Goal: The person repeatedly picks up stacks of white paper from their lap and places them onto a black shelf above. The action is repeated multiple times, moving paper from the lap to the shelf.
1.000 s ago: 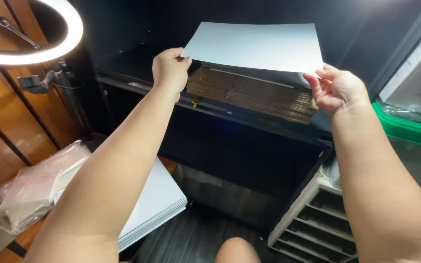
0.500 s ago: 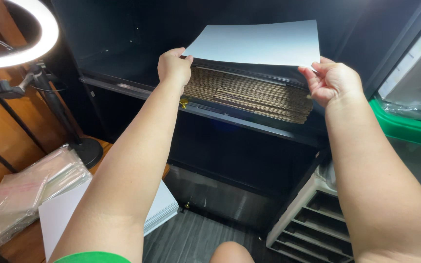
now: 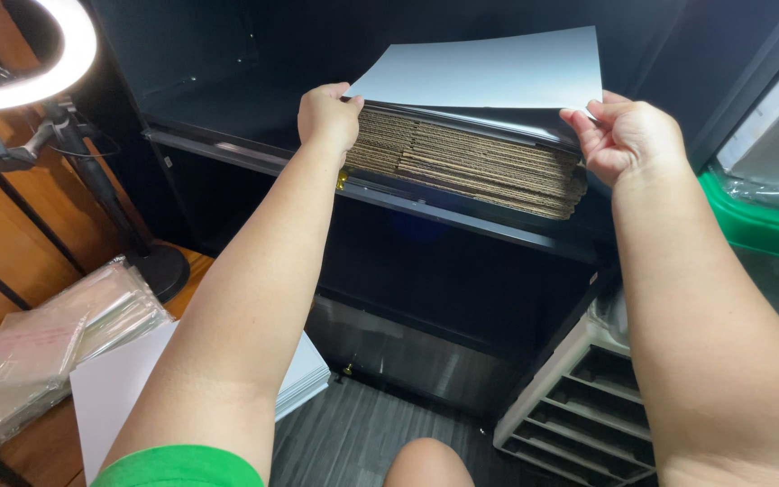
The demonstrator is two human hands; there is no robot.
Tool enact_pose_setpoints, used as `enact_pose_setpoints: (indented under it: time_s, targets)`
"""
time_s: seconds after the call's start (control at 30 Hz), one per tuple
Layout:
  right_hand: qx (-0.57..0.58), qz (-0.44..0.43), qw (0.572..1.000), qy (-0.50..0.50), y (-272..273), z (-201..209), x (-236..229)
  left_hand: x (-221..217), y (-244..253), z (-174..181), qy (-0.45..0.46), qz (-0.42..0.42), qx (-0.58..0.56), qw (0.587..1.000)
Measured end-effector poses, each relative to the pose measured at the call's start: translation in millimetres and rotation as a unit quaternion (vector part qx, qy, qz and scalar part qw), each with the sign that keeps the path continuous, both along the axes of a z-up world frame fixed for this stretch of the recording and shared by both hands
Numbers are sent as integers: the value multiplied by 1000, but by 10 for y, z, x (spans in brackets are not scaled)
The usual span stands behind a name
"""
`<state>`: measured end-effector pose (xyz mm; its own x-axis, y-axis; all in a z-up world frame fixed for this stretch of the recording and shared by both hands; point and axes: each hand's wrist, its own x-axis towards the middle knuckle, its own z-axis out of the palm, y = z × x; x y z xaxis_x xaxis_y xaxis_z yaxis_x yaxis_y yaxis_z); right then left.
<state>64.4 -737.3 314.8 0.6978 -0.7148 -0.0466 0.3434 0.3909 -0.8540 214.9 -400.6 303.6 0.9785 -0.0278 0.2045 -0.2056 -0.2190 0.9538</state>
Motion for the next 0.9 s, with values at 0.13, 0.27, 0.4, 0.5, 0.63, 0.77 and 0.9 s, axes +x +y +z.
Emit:
enact_pose_setpoints:
  time_s: [0.13,0.27,0.4,0.5,0.63,0.77,0.9]
  targets:
    - [2,0,1000,0,13,10,-17,100,-35,-67,-15,-3,-8,1000]
    - [-5,-24,1000,-5,125,37,-67,215,-47,-110,-34,5,14,999]
    - [-104,-70,992,26,274,62,-145,191,-40,-86,-45,12,60,997]
    - [-172,-103,974,107,307,74,-185,124,-38,-51,-27,13,61,998]
    - [-257,-86,952,146,108,-30,-122,112,-45,-71,-38,10,39,998]
    - [-303,-101,926,203,432,73,-332,111,-60,-84,-19,6,6,1000]
    - [-279,-124,923,235,608,125,-450,90,-57,-80,-11,7,-9,1000]
